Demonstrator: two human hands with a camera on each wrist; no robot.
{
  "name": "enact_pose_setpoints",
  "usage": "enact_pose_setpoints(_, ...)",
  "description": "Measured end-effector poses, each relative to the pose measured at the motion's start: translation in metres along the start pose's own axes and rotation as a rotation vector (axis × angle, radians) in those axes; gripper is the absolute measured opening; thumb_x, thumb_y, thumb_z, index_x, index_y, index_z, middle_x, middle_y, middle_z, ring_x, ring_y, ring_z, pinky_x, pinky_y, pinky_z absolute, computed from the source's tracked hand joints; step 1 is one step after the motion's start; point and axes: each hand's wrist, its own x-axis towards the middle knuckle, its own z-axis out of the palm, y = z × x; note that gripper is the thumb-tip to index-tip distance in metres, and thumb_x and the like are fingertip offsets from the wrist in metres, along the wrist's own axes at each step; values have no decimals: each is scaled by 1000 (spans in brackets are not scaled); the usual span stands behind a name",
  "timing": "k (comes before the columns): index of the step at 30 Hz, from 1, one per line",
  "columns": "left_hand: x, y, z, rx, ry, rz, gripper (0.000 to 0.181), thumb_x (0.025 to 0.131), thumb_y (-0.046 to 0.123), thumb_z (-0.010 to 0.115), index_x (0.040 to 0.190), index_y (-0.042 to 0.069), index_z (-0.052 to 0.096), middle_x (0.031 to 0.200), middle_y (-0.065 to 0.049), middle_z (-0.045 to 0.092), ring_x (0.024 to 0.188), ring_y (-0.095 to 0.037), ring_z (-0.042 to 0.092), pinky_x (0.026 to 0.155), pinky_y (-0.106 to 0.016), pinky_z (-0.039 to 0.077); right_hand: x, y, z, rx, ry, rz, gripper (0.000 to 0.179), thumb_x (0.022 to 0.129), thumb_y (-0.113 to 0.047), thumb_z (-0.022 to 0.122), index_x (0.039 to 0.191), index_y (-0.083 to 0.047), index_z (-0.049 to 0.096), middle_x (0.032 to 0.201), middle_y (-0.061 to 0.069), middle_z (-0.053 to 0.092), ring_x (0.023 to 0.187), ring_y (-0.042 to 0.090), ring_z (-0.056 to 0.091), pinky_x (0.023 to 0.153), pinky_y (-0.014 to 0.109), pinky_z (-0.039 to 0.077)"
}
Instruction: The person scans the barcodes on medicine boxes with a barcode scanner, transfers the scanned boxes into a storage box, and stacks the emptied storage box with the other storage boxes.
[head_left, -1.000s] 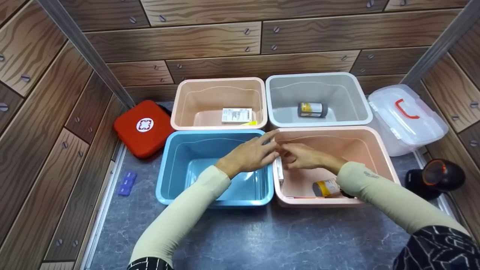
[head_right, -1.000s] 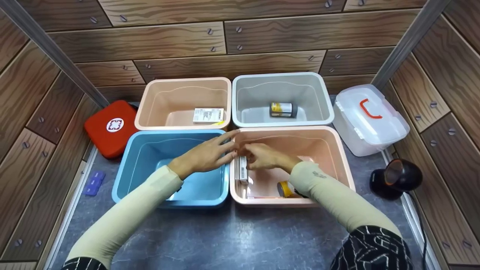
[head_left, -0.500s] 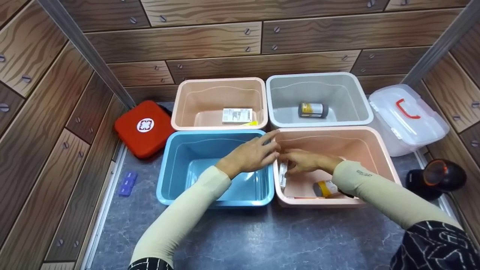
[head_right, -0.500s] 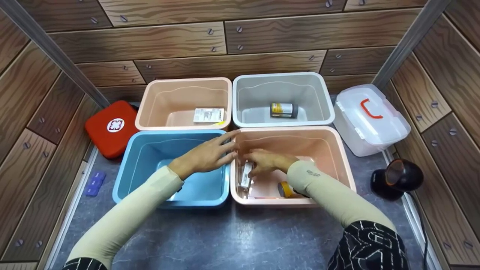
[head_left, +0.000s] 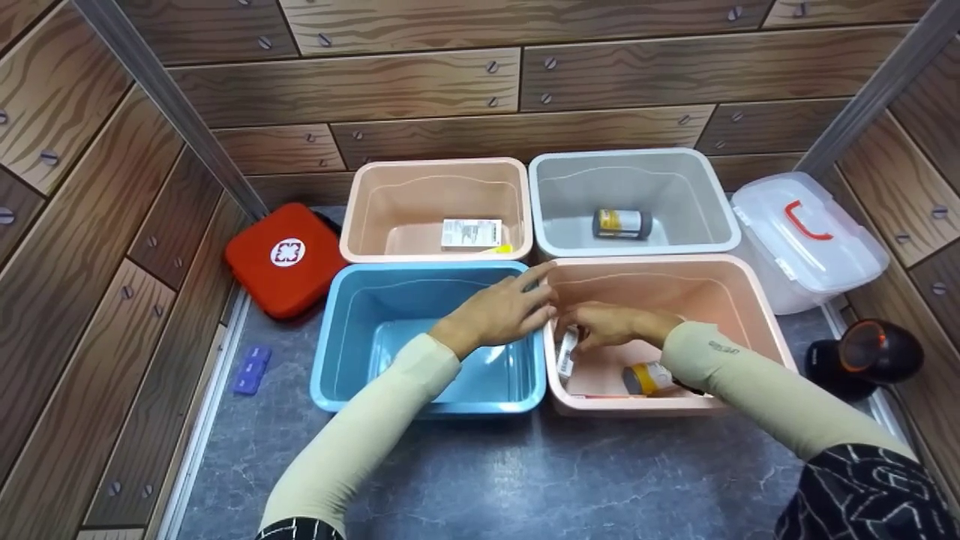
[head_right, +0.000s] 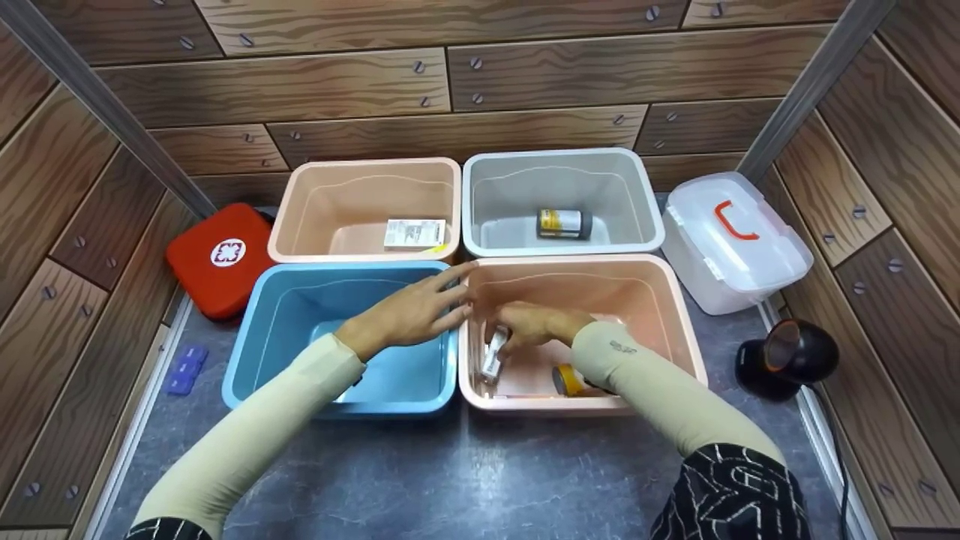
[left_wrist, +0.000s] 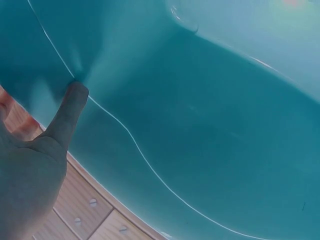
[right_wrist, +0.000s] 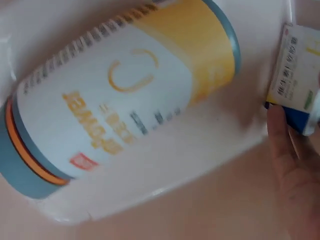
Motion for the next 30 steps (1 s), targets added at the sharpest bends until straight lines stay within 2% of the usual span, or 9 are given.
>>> enact_pose_setpoints(2, 1, 1, 0, -1, -4, 1, 42, 118, 44, 37, 146, 22, 61, 182, -4, 23, 130, -38, 65, 107, -51, 57, -4, -1, -2, 5, -4, -2, 32, 92, -2, 82, 123, 1, 75, 121, 17, 74, 101, 29, 66, 87, 38, 59)
enact_pose_setpoints(7, 1, 1, -1, -7, -15, -7, 46, 118, 44, 37, 150, 21, 60, 183, -3, 21, 134, -38, 64, 110, -51, 56, -19, -7, -11, -33, 15, -11, 41, 84, 12, 77, 124, 2, 76, 133, 24, 70, 112, 34, 68, 95, 54, 61)
enact_pose_setpoints(13, 0, 0, -1, -13, -18, -18, 48, 118, 46, 36, 152, 21, 60, 183, -1, 21, 137, -38, 62, 110, -51, 56, -29, -12, -16, -131, 70, -10, 37, 85, 7, 79, 121, -1, 76, 138, 24, 70, 121, 40, 68, 105, 60, 54)
enact_pose_setpoints(18, 0, 0, 0, -15, -15, -9, 45, 118, 45, 37, 149, 21, 61, 183, -2, 21, 134, -39, 63, 108, -52, 57, -26, -14, -13, -146, 136, -11, 28, 95, -7, 79, 123, -2, 75, 123, 16, 77, 106, 33, 72, 95, 49, 59)
enact_pose_setpoints(22, 0, 1, 1, 0, 0, 5, 43, 118, 43, 38, 147, 22, 62, 182, -3, 24, 130, -36, 65, 106, -50, 57, -26, -20, -20, -183, 220, -31, 26, 97, -13, 80, 120, -3, 74, 111, 13, 79, 94, 29, 72, 84, 42, 59)
enact_pose_setpoints(26, 0, 0, 1, 8, 16, 9, 42, 118, 42, 39, 147, 22, 62, 182, -3, 26, 125, -35, 67, 103, -49, 58, -35, -28, -34, -184, 282, -17, 27, 93, -7, 82, 119, -2, 75, 107, 12, 78, 89, 28, 73, 81, 42, 61)
enact_pose_setpoints(30, -1, 0, 1, 7, 14, 5, 44, 118, 43, 38, 147, 21, 62, 182, -4, 26, 126, -36, 67, 105, -50, 58, -51, -34, -45, -159, 309, 7, 31, 90, 4, 81, 120, 0, 74, 108, 13, 75, 89, 25, 73, 80, 42, 64)
